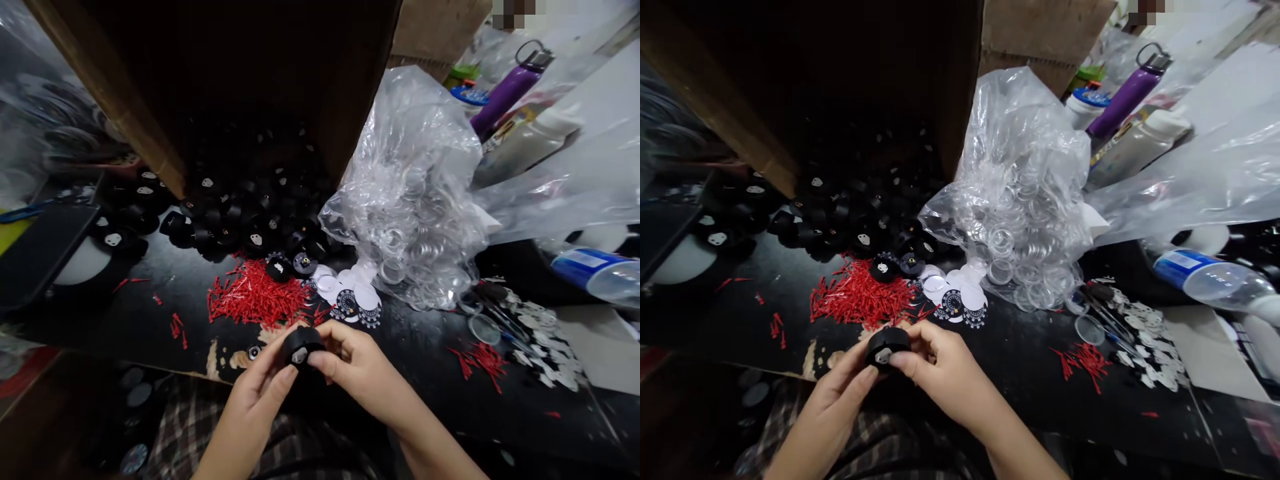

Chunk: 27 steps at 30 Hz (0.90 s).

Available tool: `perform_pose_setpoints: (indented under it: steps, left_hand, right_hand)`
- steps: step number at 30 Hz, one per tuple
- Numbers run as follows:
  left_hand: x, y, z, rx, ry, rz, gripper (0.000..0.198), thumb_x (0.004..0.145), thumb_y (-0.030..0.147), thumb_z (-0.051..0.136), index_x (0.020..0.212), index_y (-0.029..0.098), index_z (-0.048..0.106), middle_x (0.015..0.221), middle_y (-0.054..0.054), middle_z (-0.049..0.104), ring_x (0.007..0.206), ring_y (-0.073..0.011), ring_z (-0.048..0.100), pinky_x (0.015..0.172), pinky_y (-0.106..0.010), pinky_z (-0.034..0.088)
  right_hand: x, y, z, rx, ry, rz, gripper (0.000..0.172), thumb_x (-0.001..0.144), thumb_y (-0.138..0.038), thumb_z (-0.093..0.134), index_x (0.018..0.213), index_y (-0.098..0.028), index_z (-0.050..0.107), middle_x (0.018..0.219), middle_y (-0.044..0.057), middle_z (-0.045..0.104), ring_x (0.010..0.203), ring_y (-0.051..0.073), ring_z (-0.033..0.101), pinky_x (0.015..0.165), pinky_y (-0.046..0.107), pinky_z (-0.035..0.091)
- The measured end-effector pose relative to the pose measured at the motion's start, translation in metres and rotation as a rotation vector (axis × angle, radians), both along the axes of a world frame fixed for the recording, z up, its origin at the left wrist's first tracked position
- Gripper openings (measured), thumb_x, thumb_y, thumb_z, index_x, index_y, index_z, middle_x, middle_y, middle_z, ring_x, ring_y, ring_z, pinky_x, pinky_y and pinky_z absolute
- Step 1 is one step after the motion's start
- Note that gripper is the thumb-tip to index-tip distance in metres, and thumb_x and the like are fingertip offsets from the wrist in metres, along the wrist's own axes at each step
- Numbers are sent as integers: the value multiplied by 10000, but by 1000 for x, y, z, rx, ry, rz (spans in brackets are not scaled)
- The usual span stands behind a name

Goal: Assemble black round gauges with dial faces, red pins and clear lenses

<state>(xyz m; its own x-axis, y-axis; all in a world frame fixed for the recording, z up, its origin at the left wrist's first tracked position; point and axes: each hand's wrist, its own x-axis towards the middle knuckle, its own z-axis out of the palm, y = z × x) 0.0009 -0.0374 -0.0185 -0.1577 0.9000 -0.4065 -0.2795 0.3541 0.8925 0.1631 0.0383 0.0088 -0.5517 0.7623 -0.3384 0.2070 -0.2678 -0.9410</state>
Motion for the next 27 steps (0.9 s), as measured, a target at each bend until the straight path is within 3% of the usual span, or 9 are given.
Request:
perform_pose_setpoints:
  steps: [4,6,8,12,15,19,21,23,27]
  left_hand:
    - [3,5,2,-115,-444,142,282,806,392,662,1068,292,691,1141,-33,709,1006,-257,677,878,-371,536]
    - [4,8,6,-123,-544,153,277,809,362,666,1076,289,687,1112,-36,720,952,-239,695,844,-350,548]
    - [5,8,9,-122,-580,151,300,805,348,675,1096,278,681,1116,-47,718,918,-216,696,805,-316,554]
    - [10,8,10,-105,-598,146,310,842,382,623,1108,230,674,1136,-82,708,861,-182,680,725,-270,548]
    - [12,10,10,-102,-627,150,312,873,413,570,1073,201,681,1090,-97,724,839,-175,677,707,-263,540]
    - [11,18,11,-101,-623,189,328,888,404,549,1107,185,655,1101,-113,719,949,-207,673,788,-305,541]
    - [10,21,12,-85,-568,250,327,886,379,559,1140,189,640,1143,-106,704,1017,-214,655,825,-311,536]
    - [10,23,13,-80,-516,279,336,875,359,582,1165,197,634,1168,-94,694,1044,-217,647,859,-319,529]
    - [18,22,15,-103,-476,236,303,845,345,627,1120,229,679,1177,-65,694,1065,-217,637,893,-322,523]
  right_hand:
    - [24,20,-6,462,-520,-40,336,842,-354,612,1141,-202,641,942,71,641,830,218,603,778,379,477]
    - [35,33,-11,663,-813,-64,417,820,-313,637,1216,-189,607,1031,117,605,942,285,586,852,459,451]
    - [41,42,-15,733,-924,-14,408,807,-302,650,1200,-197,615,1072,131,576,1012,319,563,885,491,435]
    - [40,48,-17,760,-800,-74,207,795,-259,638,997,-210,639,1026,99,575,998,291,566,877,464,441]
    - [30,42,-14,573,-554,-195,57,812,-260,579,811,-203,578,827,44,584,803,212,592,744,376,479]
    - [14,25,-11,123,-102,-194,255,797,-311,565,1027,-210,521,831,-1,565,544,109,566,517,269,467]
    - [9,18,-10,10,-25,-163,395,812,-313,554,1187,-227,471,860,-3,580,489,91,561,469,250,451]
    - [5,13,-8,31,-65,-150,364,839,-321,537,1189,-225,511,810,-3,606,512,106,575,473,245,448]
    - [-4,6,0,315,-207,-242,152,851,-316,562,944,-215,627,841,22,660,763,163,625,679,285,501]
